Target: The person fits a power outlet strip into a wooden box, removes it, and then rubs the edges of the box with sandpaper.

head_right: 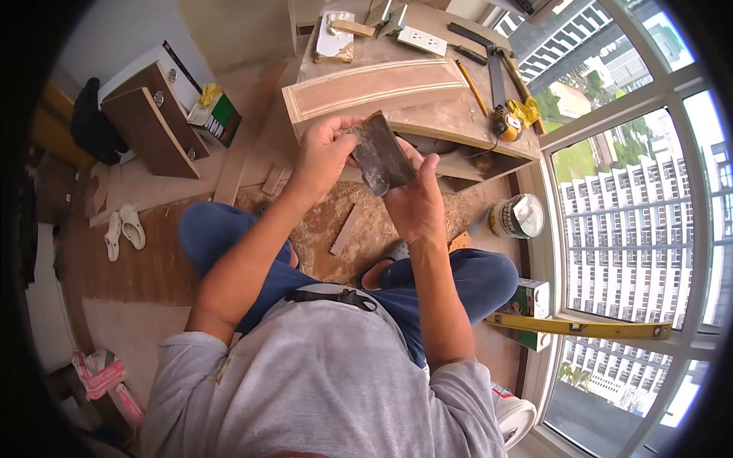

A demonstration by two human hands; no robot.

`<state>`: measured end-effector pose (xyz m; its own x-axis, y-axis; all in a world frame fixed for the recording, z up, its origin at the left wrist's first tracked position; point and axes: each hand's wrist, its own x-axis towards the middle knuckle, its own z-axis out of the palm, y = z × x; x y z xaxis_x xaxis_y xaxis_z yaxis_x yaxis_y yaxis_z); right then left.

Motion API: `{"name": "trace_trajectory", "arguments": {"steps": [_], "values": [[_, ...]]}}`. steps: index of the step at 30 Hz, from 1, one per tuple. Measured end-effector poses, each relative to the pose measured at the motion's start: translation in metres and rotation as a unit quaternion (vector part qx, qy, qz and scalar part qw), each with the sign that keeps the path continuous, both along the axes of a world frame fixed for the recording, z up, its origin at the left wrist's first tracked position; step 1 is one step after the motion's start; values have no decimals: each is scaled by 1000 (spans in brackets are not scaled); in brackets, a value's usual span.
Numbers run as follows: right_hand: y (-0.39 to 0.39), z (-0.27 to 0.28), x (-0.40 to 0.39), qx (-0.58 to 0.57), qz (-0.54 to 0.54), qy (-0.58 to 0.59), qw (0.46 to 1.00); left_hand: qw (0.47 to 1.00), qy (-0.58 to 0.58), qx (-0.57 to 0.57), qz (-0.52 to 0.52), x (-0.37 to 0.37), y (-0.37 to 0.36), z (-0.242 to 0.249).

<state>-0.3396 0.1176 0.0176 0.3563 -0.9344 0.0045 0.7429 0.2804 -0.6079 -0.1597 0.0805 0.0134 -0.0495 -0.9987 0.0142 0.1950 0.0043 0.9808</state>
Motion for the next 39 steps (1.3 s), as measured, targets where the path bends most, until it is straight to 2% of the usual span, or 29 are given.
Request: {"name": "trace_trajectory", "arguments": {"steps": [3, 4, 5, 7, 8, 9, 10, 11, 13, 14, 15, 17, 18, 19, 20, 21, 23, 24, 25, 26, 27, 29, 30, 31, 32, 33, 35, 37, 39], "values": [[16, -4, 10, -44, -24, -37, 998, 999, -42, 5, 32, -5, 0, 7], [14, -10, 10, -75, -59, 76, 993, 997, -74, -5, 28, -8, -1, 8], [19, -3, 19, -49, -141, 131, 980, 997, -70, -13, 21, -11, -1, 11], [0, -10, 8, 14, -152, 56, 987, 994, -100, -36, -5, -14, -1, 18], [-7, -2, 0, 21, -158, 57, 986, 998, -29, -49, -29, -18, -5, 16], [-13, 9, -9, 28, -162, 58, 985, 998, -28, -54, -32, -19, -9, 23], [-16, 18, -12, -29, -177, 120, 976, 997, 23, -55, -58, -20, -14, 31], [-17, 32, -11, -33, -179, 120, 976, 992, 74, -56, -83, -21, -19, 38], [-18, 56, -7, -145, -128, 93, 977, 991, 91, -65, -80, -26, -37, 47], [-26, 60, -6, -205, -191, 265, 923, 989, 107, -73, -74, -29, -46, 55], [-28, 67, -9, -188, -200, 330, 903, 988, 108, -76, -74, -32, -51, 62], [-30, 86, -13, -327, -167, 393, 843, 992, 88, -75, -53, -38, -60, 77], [-33, 89, -11, -330, -166, 394, 842, 986, 151, -48, -48, -40, -64, 86], [-36, 90, -8, -402, -239, 517, 717, 986, 152, -48, -49, -40, -66, 86], [-39, 90, -5, -457, -302, 620, 562, 993, 55, -88, -53, -41, -67, 85], [-44, 82, -7, -381, -332, 601, 620, 989, -41, -128, -55, -43, -69, 84], [-51, 75, -19, -349, -264, 600, 669, 991, -10, -133, -27, -44, -69, 78], [-52, 70, -22, -348, -265, 601, 669, 989, 3, -139, -54, -44, -70, 69], [-51, 66, -23, -165, -277, 407, 855, 986, 16, -146, -81, -43, -69, 61], [-52, 62, -26, 35, -258, 170, 950, 987, 10, -144, -74, -44, -64, 56], [-56, 58, -28, 35, -260, 170, 950, 987, 10, -144, -76, -41, -64, 52], [-75, 49, -36, -22, -297, 215, 930, 950, -217, -222, -3, -30, -65, 47], [-98, 36, -57, -121, -364, 392, 836, 950, -218, -222, -1, -25, -68, 49], [-119, 39, -70, -223, -430, 584, 651, 879, -383, -281, 48, -19, -70, 52], [-136, 48, -70, -297, -485, 646, 509, 773, -534, -330, 95, -15, -74, 55], [-160, 50, -70, -296, -485, 646, 509, 772, -534, -331, 94, -12, -82, 57], [-197, 39, -76, -398, -379, 769, 326, 754, -627, -197, 3, -12, -98, 60], [-203, 20, -53, -416, -255, 758, 434, 734, -660, -161, -14, -14, -107, 55], [-174, 16, -6, -401, -174, 812, 387, 718, -685, -122, -20, -14, -119, 32]]}}
